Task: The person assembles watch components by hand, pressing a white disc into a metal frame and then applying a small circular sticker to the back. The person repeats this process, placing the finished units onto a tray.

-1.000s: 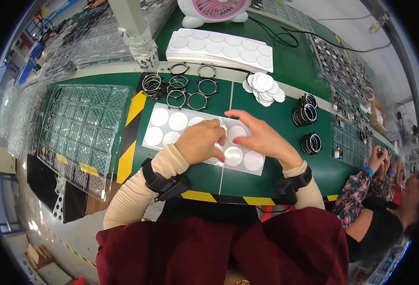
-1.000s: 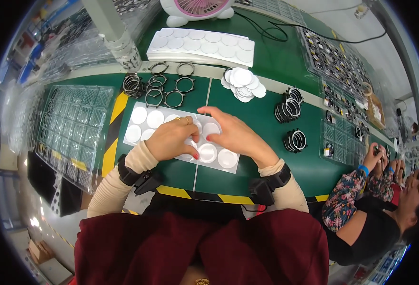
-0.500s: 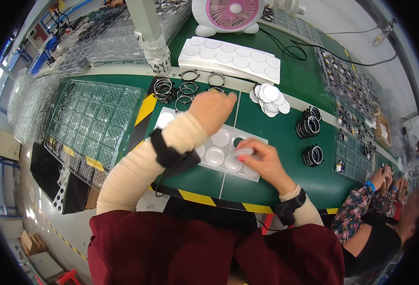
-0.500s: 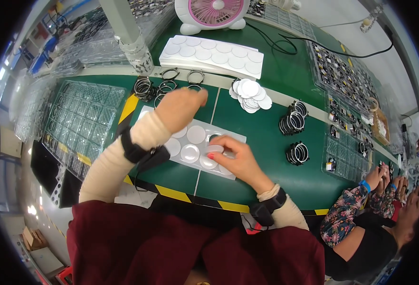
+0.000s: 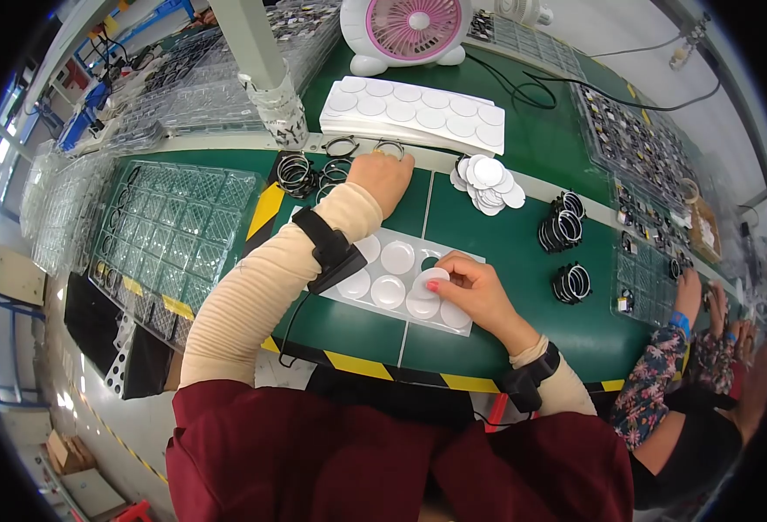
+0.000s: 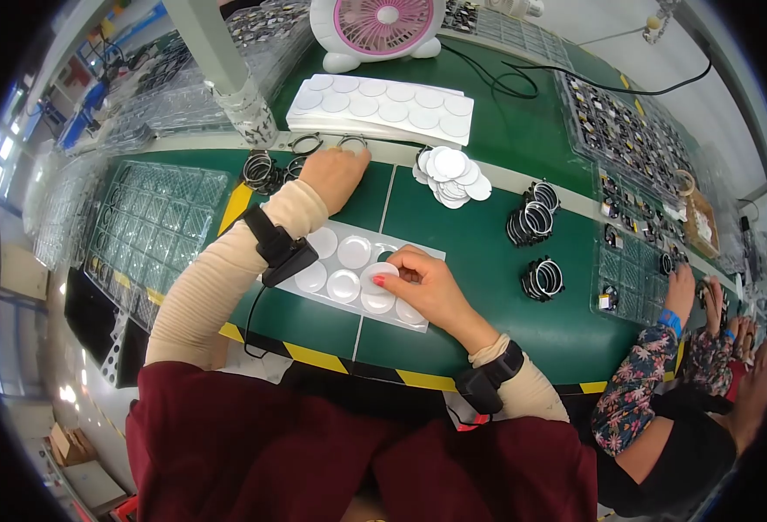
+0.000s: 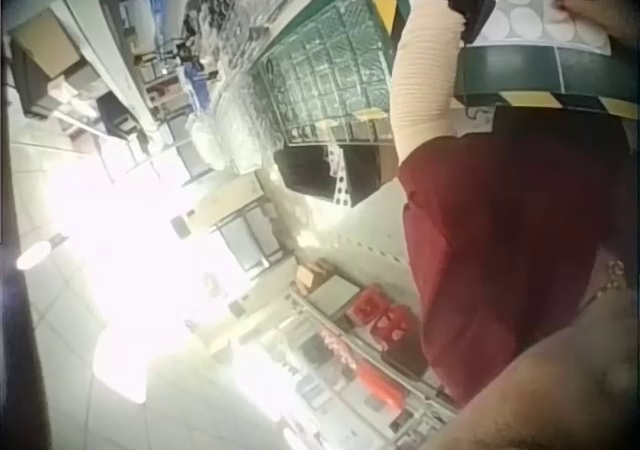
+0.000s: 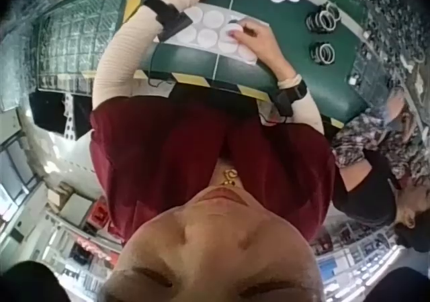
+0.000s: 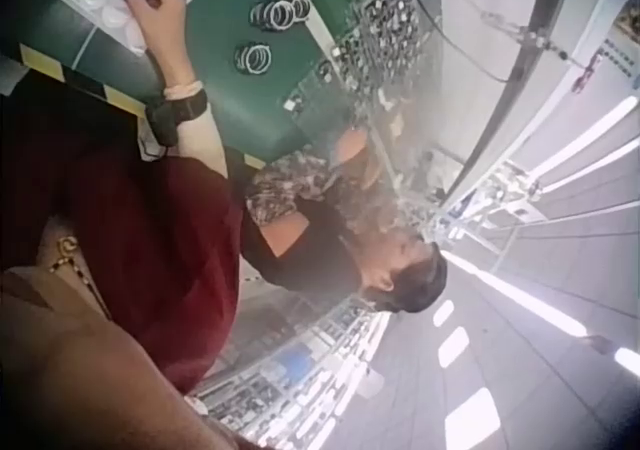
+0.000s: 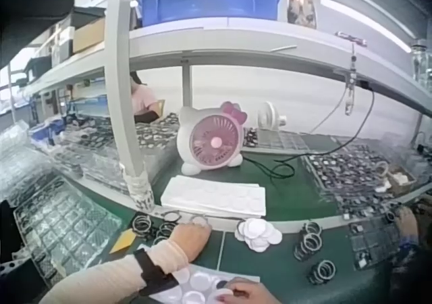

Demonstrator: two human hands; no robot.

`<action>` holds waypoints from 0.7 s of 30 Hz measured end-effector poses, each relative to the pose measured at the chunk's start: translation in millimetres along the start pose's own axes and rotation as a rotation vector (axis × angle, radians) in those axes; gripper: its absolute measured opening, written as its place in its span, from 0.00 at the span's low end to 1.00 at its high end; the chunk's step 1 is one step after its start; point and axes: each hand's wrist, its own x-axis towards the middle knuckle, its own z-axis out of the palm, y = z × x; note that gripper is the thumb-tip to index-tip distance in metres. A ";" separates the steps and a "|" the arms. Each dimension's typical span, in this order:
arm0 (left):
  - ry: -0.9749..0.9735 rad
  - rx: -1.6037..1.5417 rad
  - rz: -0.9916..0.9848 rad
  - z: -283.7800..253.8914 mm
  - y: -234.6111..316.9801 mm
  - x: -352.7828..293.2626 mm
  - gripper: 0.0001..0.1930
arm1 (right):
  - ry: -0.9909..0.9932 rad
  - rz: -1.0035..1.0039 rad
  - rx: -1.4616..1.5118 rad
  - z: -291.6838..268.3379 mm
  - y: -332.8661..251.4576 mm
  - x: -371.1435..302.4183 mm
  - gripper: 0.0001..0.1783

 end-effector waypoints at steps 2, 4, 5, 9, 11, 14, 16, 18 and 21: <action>-0.068 -0.049 0.012 -1.1 -3.0 0.6 0.06 | 0.007 -0.004 0.017 1.4 -1.5 0.5 0.06; -0.095 -0.054 -0.034 -11.1 -4.2 3.8 0.07 | 0.012 0.025 0.022 1.2 -0.2 -0.1 0.06; -0.124 -0.063 -0.080 -20.0 -2.8 7.1 0.08 | 0.019 0.041 0.024 -0.3 1.3 0.3 0.06; -0.268 -0.069 -0.120 -27.2 8.0 -2.4 0.10 | 0.012 0.021 0.008 1.2 0.3 -0.9 0.06; -0.323 -0.069 -0.113 -26.4 10.1 -5.1 0.10 | 0.008 0.025 -0.002 0.2 -0.7 -0.8 0.06; -0.284 -0.311 -0.009 -23.9 10.2 -7.8 0.08 | 0.003 0.037 -0.022 -0.8 -0.8 -0.7 0.06; -0.228 -0.285 0.009 -17.7 12.3 -10.5 0.07 | 0.002 0.031 -0.015 -0.4 1.3 0.2 0.07; -0.112 -0.236 0.040 -12.7 14.6 -12.3 0.05 | 0.003 0.027 -0.012 -0.4 2.2 0.2 0.07; -0.116 -0.188 0.052 -11.8 21.9 -10.6 0.06 | 0.012 0.057 -0.017 -0.4 2.6 -1.0 0.07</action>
